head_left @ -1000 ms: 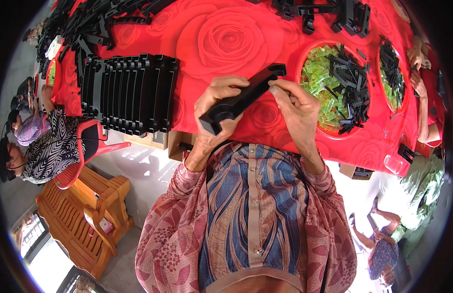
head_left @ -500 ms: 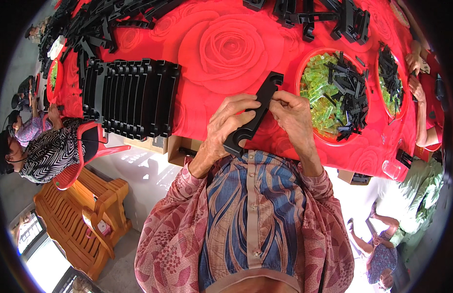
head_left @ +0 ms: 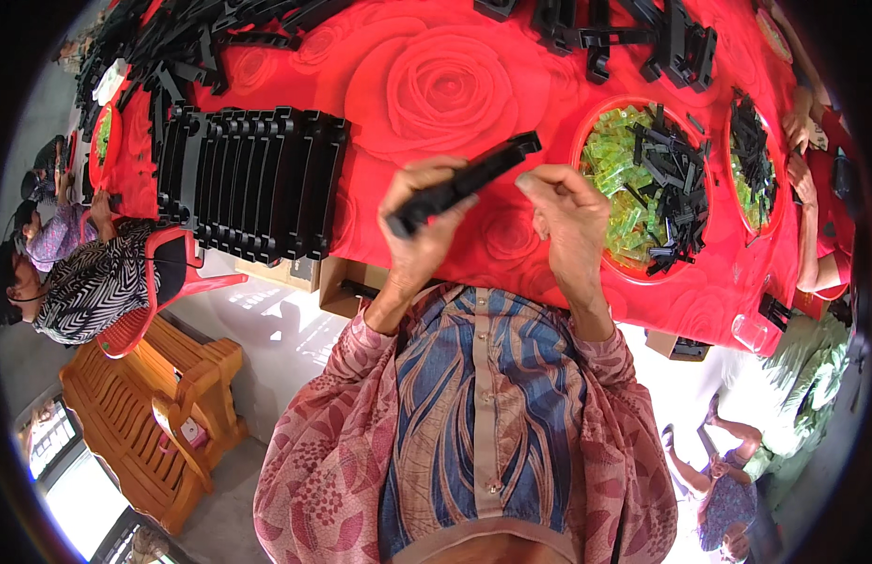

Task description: The person assembles bubble levels by inserting small vials and clips into black plastic housings by hand, pressing the components together, and stacking the finished housings on the table.

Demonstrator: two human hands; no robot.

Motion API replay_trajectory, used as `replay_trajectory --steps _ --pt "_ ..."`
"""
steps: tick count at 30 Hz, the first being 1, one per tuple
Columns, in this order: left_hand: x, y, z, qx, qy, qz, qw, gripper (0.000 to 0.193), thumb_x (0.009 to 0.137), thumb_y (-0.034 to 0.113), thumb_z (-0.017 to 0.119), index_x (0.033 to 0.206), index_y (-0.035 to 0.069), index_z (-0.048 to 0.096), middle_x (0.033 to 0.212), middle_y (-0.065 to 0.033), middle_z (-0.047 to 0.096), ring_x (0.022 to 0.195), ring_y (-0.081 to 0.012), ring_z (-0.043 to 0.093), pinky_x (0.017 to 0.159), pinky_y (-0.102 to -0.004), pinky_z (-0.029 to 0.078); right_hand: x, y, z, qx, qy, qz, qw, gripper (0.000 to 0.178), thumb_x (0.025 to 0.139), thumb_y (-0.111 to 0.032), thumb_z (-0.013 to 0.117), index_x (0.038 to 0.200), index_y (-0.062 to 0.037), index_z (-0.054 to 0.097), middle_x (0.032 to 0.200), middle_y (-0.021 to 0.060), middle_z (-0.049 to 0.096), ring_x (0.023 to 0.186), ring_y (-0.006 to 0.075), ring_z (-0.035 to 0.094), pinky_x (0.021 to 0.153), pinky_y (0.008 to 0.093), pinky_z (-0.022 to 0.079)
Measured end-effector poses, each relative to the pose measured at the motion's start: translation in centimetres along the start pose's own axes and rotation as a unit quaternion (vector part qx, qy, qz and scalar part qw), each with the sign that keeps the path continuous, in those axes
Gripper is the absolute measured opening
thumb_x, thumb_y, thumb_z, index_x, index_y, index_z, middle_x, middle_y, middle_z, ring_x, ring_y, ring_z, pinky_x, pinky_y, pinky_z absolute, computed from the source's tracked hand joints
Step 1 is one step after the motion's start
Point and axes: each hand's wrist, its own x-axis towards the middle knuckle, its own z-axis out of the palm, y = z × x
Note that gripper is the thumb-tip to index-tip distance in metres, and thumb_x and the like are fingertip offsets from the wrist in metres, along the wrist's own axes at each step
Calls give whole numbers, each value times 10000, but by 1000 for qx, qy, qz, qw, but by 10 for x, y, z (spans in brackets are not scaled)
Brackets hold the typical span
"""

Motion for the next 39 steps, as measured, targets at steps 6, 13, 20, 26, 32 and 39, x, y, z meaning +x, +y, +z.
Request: replay_trajectory --steps 6,13,20,26,32,39 --pt "13 4 -28 -44 55 -113 991 369 763 -123 689 1084 3 557 1100 -140 641 1001 -201 623 908 -351 517 7 -8 -22 -127 20 -133 983 280 856 39 685 1125 -5 621 996 46 626 827 88 578 739 224 486" --pt "8 12 -26 -275 66 -188 940 336 796 -69 693 1104 -1 578 1017 -129 665 951 -214 646 886 -372 528 10 0 -13 16 -76 -67 995 472 857 80 640 1306 9 511 1154 144 594 883 183 629 758 302 536" --pt "7 14 -44 -312 10 -186 932 310 866 67 684 1144 -7 571 1045 -117 653 981 -222 645 913 -368 520 5 -3 -23 28 -7 -93 995 330 855 77 563 1182 52 602 952 149 635 691 179 611 613 278 498" --pt "13 47 -67 -70 -81 -225 968 233 839 69 696 1060 6 662 1000 -64 679 944 -157 633 833 -306 500 9 -1 -38 39 -2 -81 996 316 887 28 601 1202 36 603 939 98 647 686 115 574 564 233 464" --pt "5 47 -53 104 -181 -141 968 301 831 145 725 1074 -19 658 960 -160 701 890 -261 673 787 -363 512 8 1 -31 13 -3 -89 996 305 909 -30 605 1210 18 611 919 75 648 679 86 543 530 219 403" --pt "-3 36 -40 83 -216 -133 964 290 828 179 723 1025 -23 657 859 -194 680 785 -297 673 696 -397 513 4 -3 -26 -45 37 -83 995 264 967 -108 532 1201 -42 635 871 21 614 648 60 493 523 201 354"
